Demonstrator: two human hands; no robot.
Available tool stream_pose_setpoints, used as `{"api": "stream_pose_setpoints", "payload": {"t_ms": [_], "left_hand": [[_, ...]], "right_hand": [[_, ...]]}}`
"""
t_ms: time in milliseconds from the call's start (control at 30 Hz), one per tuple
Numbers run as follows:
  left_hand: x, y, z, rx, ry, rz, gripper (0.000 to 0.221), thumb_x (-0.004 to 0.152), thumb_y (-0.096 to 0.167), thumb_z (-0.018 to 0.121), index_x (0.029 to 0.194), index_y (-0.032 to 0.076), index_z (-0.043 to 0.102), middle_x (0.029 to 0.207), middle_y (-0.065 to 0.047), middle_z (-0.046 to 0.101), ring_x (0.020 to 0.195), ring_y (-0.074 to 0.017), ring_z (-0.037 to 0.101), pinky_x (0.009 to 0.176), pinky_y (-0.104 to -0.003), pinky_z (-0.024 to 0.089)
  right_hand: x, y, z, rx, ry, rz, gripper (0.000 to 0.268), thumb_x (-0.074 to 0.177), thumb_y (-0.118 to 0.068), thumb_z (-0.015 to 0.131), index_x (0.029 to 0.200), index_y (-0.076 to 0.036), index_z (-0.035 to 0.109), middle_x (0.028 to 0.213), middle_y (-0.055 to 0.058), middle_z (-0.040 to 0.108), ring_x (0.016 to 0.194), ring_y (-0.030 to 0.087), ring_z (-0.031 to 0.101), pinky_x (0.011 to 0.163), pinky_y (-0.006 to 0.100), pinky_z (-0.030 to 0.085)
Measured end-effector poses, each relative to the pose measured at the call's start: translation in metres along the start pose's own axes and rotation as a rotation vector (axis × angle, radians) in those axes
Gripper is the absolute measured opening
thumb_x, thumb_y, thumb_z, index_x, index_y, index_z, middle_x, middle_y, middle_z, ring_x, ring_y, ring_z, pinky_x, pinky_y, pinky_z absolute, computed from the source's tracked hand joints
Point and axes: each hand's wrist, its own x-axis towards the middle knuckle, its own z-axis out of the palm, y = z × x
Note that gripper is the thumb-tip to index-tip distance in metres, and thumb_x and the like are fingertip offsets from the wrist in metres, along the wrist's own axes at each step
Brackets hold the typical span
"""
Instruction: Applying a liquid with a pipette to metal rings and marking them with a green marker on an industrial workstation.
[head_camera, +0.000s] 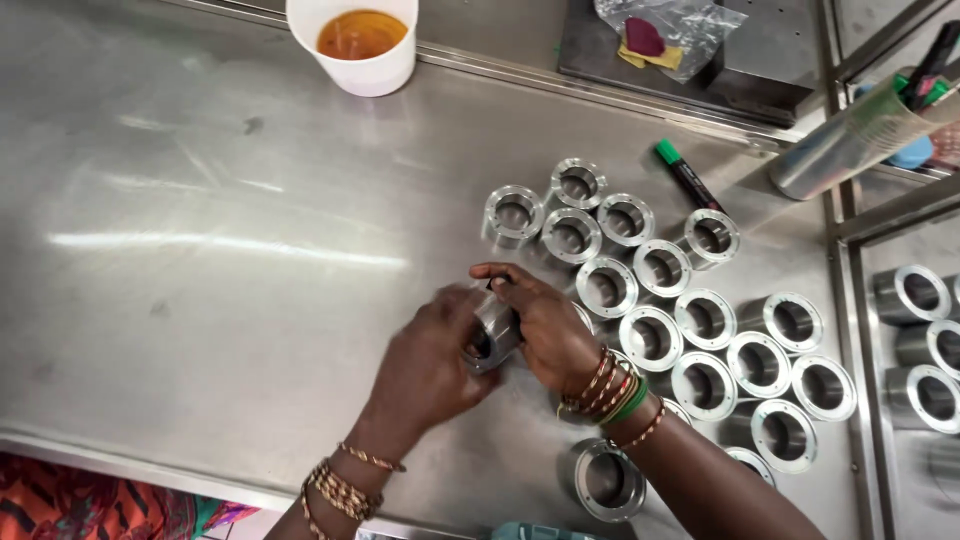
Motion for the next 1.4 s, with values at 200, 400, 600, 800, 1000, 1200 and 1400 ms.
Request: {"api": "stream_pose_setpoints", "payload": {"t_ms": [200,400,600,800,1000,1200,1400], "left_hand": [[-0.003,-0.005,-0.014,-0.582,-0.02,-0.954,0.064,0.096,0.042,0.069,0.143,0.004,0.046,0.128,-0.019,0.061,0.095,-0.0285,0.075,0.074,-0.039,0.064],[-0.02,-0.101,0.002,-0.434,-0.055,-0.495,0.087,0.073,0.046,0.086,0.139,0.003,0.049,0.123,-0.017,0.068,0.107,-0.0263,0.07,0.09,-0.037,0.058],[0.022,-0.244,-0.06,0.444,-0.458,-0.738,0.079,0.076,0.049,0.079,0.139,0.011,0.054,0.131,-0.024,0.062,0.119,-0.0419,0.063,0.099,-0.048,0.055],[0.136,-0.082,0.064,-0.142,-0.405,-0.307,0.107,0.057,0.038,0.091,0.149,0.017,0.039,0.148,-0.016,0.045,0.132,-0.0422,0.048,0.106,-0.053,0.044],[0.128,-0.072,0.057,-0.185,-0.394,-0.326,0.079,0.066,0.025,0.085,0.138,0.013,0.052,0.126,-0.016,0.059,0.113,-0.0387,0.063,0.097,-0.047,0.054],[0.058,-0.016,0.004,-0.029,-0.126,-0.005,0.07,0.068,0.012,0.08,0.133,0.011,0.054,0.136,-0.016,0.057,0.116,-0.0362,0.062,0.096,-0.044,0.055],[0.023,-0.019,-0.008,-0.502,-0.222,-0.684,0.046,0.099,0.03,0.067,0.128,-0.003,0.056,0.118,-0.023,0.07,0.099,-0.0223,0.075,0.087,-0.032,0.061]], "right_hand": [[0.0,-0.003,0.025,-0.008,0.057,0.056,0.039,0.105,-0.027,0.041,0.134,-0.006,0.058,0.103,0.009,0.068,0.089,0.017,0.069,0.076,0.032,0.061],[0.013,0.014,-0.042,-0.877,0.178,-0.499,0.039,0.113,-0.022,0.042,0.148,-0.011,0.054,0.141,0.011,0.061,0.129,0.027,0.058,0.104,0.042,0.044],[-0.017,-0.026,-0.181,0.185,0.408,-0.376,0.038,0.1,-0.007,0.055,0.138,-0.002,0.056,0.132,0.016,0.067,0.117,0.027,0.067,0.105,0.038,0.056],[-0.017,-0.038,-0.169,-1.036,0.587,-0.446,0.044,0.089,0.007,0.054,0.132,-0.005,0.057,0.119,0.014,0.072,0.109,0.024,0.07,0.097,0.038,0.056],[0.057,-0.013,-0.131,0.109,0.484,-0.292,0.044,0.094,0.001,0.047,0.136,-0.008,0.057,0.116,0.013,0.068,0.101,0.023,0.067,0.091,0.036,0.06],[0.028,-0.026,-0.021,-0.119,0.052,-0.213,0.036,0.1,-0.014,0.048,0.132,-0.001,0.059,0.124,0.008,0.064,0.11,0.019,0.065,0.095,0.031,0.058],[0.027,0.021,-0.021,0.088,-0.087,-0.066,0.038,0.111,-0.026,0.046,0.134,0.0,0.063,0.103,0.008,0.064,0.093,0.02,0.065,0.08,0.037,0.058]]}}
